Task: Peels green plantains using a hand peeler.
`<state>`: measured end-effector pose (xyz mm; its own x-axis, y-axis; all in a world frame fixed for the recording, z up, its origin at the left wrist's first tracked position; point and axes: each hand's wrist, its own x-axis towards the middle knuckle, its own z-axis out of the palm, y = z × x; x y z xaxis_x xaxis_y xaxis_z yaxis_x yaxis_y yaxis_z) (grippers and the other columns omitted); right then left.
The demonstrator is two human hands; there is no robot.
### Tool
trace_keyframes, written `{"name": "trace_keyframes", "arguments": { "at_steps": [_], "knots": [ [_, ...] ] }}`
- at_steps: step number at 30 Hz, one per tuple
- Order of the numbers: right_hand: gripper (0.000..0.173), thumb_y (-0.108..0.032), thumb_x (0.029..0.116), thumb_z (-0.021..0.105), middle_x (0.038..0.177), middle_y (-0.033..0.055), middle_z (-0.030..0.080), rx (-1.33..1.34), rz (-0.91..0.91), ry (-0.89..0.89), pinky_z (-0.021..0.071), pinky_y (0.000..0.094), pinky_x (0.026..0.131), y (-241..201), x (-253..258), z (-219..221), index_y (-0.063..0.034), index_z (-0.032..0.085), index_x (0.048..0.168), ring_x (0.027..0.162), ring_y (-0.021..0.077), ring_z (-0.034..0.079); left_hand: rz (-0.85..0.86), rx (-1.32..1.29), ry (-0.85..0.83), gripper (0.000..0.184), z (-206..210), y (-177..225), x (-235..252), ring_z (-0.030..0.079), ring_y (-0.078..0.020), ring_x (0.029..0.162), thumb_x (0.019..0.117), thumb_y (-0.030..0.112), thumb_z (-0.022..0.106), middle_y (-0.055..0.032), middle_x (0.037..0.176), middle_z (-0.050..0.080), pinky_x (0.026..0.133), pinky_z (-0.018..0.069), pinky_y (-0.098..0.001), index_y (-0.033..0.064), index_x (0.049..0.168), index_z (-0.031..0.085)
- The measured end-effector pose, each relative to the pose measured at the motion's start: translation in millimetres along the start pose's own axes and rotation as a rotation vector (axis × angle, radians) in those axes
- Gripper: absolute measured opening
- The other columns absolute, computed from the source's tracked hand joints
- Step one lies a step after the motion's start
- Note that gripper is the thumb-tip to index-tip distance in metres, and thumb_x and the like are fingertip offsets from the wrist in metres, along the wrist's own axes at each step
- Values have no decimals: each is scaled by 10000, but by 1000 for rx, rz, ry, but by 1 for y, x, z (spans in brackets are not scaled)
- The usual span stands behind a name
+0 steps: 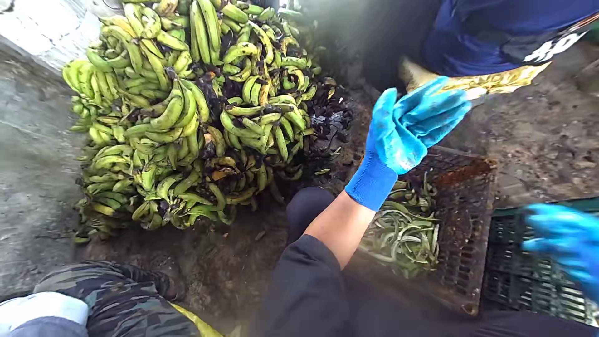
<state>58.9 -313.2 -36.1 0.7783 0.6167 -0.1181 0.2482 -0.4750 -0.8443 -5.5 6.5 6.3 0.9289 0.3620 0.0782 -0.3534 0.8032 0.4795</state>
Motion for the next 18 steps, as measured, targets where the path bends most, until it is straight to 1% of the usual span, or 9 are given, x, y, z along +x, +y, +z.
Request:
{"name": "trace_keyframes", "arguments": {
  "at_steps": [2,3,4,5,7,9,11,14,18],
  "knots": [
    [498,-458,1009,543,959,151,688,-266,126,-208,512,502,647,4,13,47,-76,653,1309,702,237,608,103,-52,-21,641,-8,21,-4,721,-208,901,1051,529,194,-91,1034,718,789,603,-349,85,1283,594],
    [531,-529,993,532,967,178,708,-305,150,-314,520,583,690,15,18,61,-110,678,1284,746,309,652,144,-58,-142,613,-25,30,-4,712,-255,1014,1060,509,219,-136,1188,693,831,599,-376,94,1364,553],
    [567,-584,981,515,1009,181,729,-342,170,-401,533,627,758,21,22,69,-135,691,1278,829,341,695,155,-24,-362,630,-54,40,0,622,-330,1237,1074,497,215,-195,1441,551,962,557,-433,112,1536,402],
    [608,-633,963,488,1036,173,737,-378,181,-445,528,646,807,24,24,73,-153,700,1268,899,348,709,151,77,-440,623,-68,55,-3,543,-379,1329,1086,470,191,-225,1546,427,1011,527,-483,123,1594,290],
    [633,-647,956,466,1052,184,734,-409,198,-456,518,656,825,25,26,72,-150,695,1274,929,362,709,124,403,-38,507,-50,83,-34,654,-361,1151,1074,386,272,-180,1386,591,865,593,-504,132,1453,491],
    [623,-618,972,475,1040,207,724,-401,219,-449,523,645,796,27,29,66,-128,666,1306,887,374,704,118,731,-182,522,-100,117,-47,615,-423,1217,1081,323,398,-265,1454,519,908,591,-546,17,1504,422],
    [615,-600,974,489,1019,215,716,-382,236,-441,517,631,775,27,33,65,-119,659,1317,850,373,692,92,1317,197,402,-121,146,-58,676,-268,1139,1070,249,494,-162,1340,640,922,587,-439,52,1415,561],
    [650,-642,960,466,1009,196,722,-411,217,-466,528,620,773,32,39,72,-125,666,1299,840,357,698,-119,2198,612,535,-184,195,-49,509,-349,1362,988,242,593,-126,1503,518,1061,445,-609,174,1509,493],
    [609,-565,999,488,1136,241,709,-446,259,-502,495,666,894,27,38,79,-86,651,1337,1012,421,689,-421,2610,668,930,-241,254,-27,174,-438,1532,799,127,790,-100,1666,275,1144,153,-754,266,1597,333]
  ]
}}
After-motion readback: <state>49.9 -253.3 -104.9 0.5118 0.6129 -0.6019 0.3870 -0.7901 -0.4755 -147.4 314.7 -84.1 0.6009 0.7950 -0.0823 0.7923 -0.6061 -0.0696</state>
